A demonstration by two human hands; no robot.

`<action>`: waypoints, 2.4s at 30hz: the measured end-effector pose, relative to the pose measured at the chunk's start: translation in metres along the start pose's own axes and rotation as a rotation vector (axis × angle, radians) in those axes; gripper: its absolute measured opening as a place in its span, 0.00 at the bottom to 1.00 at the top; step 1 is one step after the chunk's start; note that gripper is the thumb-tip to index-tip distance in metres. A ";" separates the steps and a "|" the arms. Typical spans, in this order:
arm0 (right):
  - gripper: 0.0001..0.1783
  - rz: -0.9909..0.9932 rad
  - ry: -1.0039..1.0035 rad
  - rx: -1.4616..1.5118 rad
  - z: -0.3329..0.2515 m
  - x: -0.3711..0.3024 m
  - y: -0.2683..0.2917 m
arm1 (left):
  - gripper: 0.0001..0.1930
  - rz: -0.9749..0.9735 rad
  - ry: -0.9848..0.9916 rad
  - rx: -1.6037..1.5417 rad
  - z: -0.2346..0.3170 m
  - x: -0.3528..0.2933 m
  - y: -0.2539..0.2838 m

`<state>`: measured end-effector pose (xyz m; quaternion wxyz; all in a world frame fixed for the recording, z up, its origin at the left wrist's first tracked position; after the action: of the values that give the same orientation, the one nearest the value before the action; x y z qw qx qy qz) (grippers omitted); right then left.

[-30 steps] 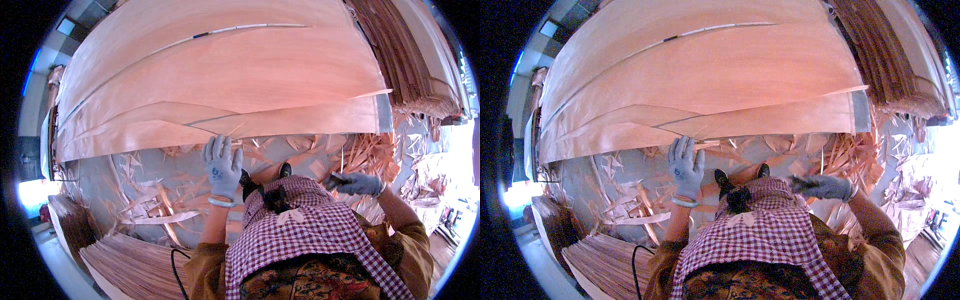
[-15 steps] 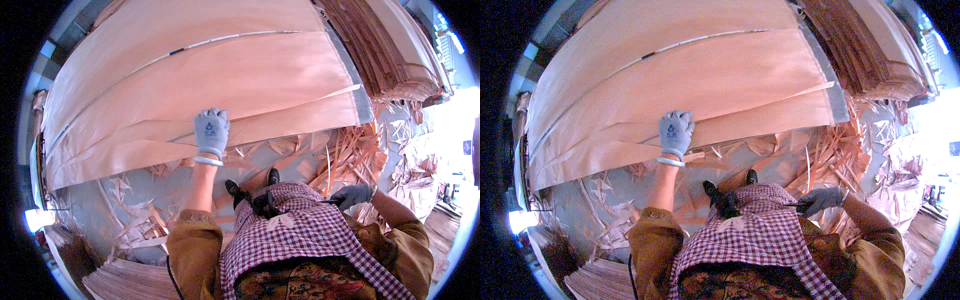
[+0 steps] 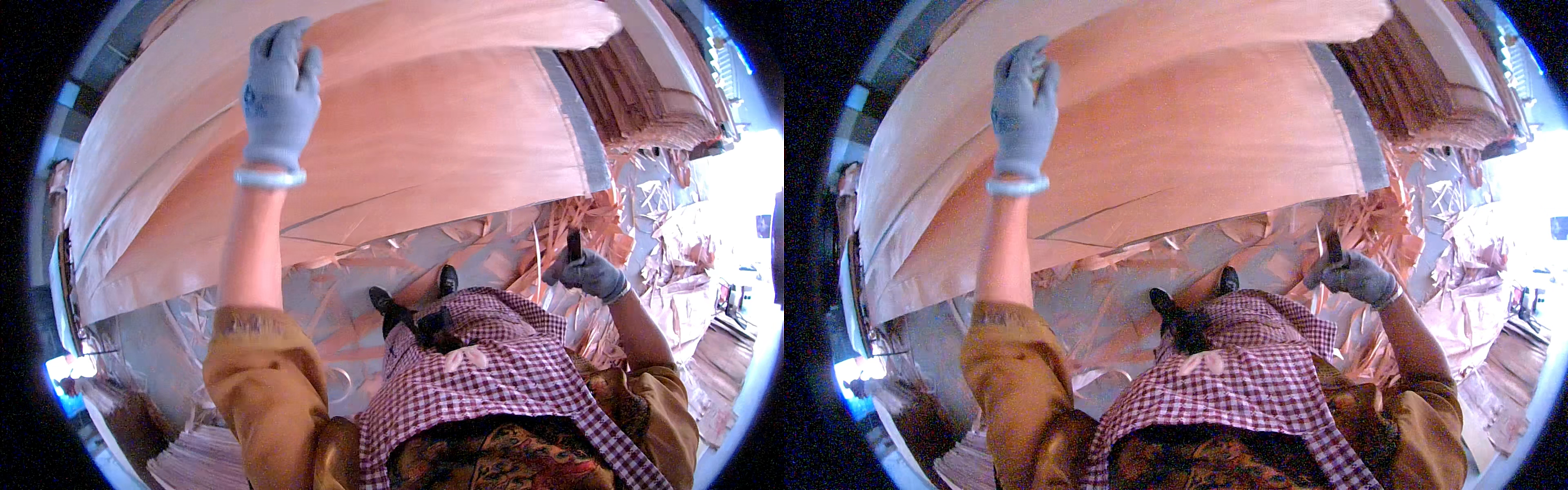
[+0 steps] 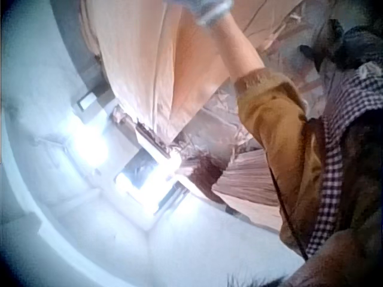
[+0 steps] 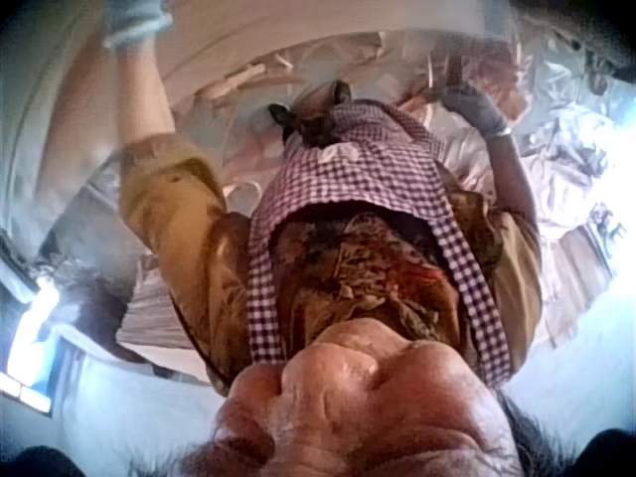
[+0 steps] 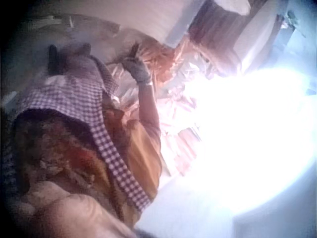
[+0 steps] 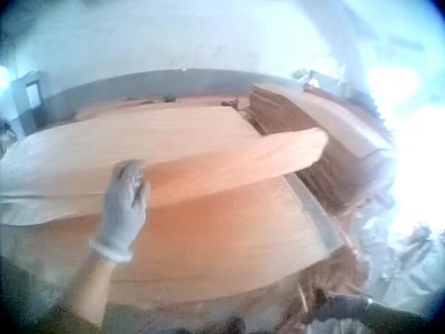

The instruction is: The person cuts sheets of wood veneer using a utility knife. They move several thin sheets on a work table, trim along the edges, and pull off the cut strips.

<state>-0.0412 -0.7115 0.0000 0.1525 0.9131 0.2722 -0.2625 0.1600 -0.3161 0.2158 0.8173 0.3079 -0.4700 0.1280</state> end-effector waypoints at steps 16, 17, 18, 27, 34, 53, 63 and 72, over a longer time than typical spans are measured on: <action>0.14 -0.106 0.106 -0.188 -0.099 0.123 -0.093 | 0.24 -0.663 0.380 0.261 -0.061 -0.252 0.017; 0.14 -0.090 0.085 -0.185 -0.100 0.129 -0.095 | 0.24 -0.649 0.382 0.262 -0.062 -0.254 0.017; 0.14 -0.070 0.063 -0.180 -0.100 0.136 -0.095 | 0.24 -0.636 0.380 0.260 -0.064 -0.254 0.016; 0.12 0.017 0.123 -0.226 -0.137 0.219 -0.131 | 0.21 -0.614 0.363 0.237 -0.064 -0.256 0.019; 0.08 0.004 0.128 -0.401 -0.127 0.274 -0.137 | 0.19 -0.660 0.318 0.292 -0.055 -0.250 0.011; 0.13 -0.158 0.075 -0.425 -0.118 0.211 -0.169 | 0.21 -0.775 0.331 0.326 -0.003 -0.267 -0.064; 0.17 -0.286 0.380 -0.583 -0.171 0.227 -0.167 | 0.14 -0.172 0.529 0.284 0.000 -0.288 0.085; 0.18 -0.461 0.379 -1.014 -0.170 0.293 -0.248 | 0.19 -0.324 0.533 0.275 0.034 -0.301 0.061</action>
<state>0.0928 -0.3182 -0.0597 0.4579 0.6742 0.5779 0.0417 -0.0518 -0.2661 -0.0033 0.8720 0.4416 -0.1632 0.1344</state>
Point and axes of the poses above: each hand's wrist, its own x-axis towards the middle knuckle, its own y-axis out of the back of the hand, z = x × y, the point moved 9 cm from there along x, towards the middle knuckle, and after that the axes turned 14 degrees about -x, right-handed, at the moved point
